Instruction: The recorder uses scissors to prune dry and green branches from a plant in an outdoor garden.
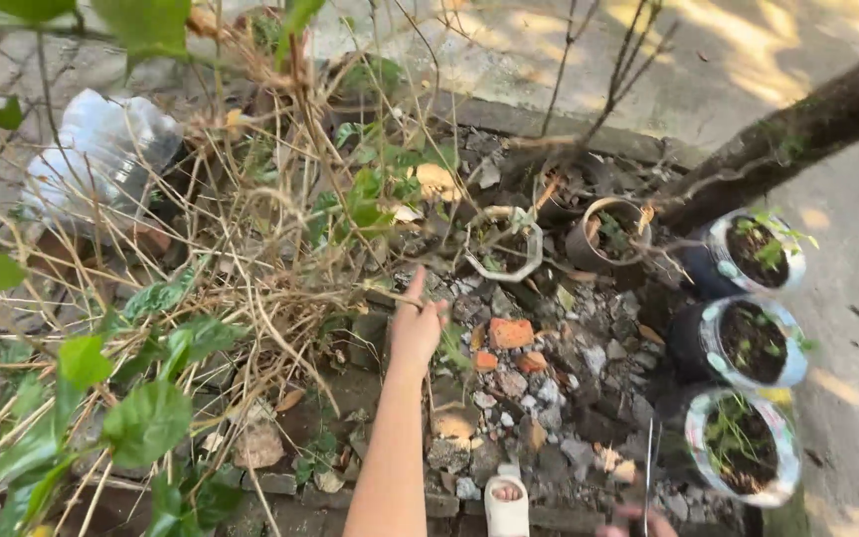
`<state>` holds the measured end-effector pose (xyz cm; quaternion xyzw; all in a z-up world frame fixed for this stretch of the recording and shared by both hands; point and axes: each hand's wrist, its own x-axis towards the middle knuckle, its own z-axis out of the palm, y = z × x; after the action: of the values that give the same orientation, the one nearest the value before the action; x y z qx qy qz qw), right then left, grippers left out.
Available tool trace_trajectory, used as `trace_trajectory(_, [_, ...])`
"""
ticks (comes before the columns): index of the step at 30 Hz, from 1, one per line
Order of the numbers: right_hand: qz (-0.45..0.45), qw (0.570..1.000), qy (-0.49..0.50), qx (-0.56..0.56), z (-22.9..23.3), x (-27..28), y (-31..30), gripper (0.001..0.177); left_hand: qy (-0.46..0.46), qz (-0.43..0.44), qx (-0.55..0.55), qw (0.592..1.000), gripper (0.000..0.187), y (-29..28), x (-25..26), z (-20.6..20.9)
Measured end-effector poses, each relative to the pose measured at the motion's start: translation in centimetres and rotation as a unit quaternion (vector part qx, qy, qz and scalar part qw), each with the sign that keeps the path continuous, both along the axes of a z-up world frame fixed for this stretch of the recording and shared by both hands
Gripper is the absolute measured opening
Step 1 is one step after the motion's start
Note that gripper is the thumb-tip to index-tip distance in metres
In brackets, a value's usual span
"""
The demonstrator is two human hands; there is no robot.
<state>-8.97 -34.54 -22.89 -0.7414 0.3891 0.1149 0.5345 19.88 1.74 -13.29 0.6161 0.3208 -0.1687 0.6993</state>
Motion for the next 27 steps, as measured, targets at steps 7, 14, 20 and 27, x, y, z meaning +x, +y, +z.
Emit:
trace_trajectory(7, [0.002, 0.999, 0.04, 0.008, -1.6, -0.6, -3.6, 0.051, -0.114, -0.072, 0.066, 0.989, 0.061, -0.8, -1.2, -6.3])
trace_trajectory(14, [0.006, 0.997, 0.067, 0.028, -3.5, 0.3, -4.8, 0.05, -0.227, -0.085, 0.3, 0.923, 0.047, -1.5, -6.8, -6.5])
trace_trajectory(20, [0.032, 0.995, 0.096, -0.01, 1.4, 3.8, -3.8, 0.045, -0.141, -0.11, 0.267, 0.947, 0.05, -2.4, -8.5, -4.4])
trace_trajectory(27, [0.046, 0.992, 0.113, -0.005, 1.7, 5.2, -4.3, 0.044, -0.11, -0.035, 0.228, 0.967, 0.043, -3.1, -8.7, -3.5])
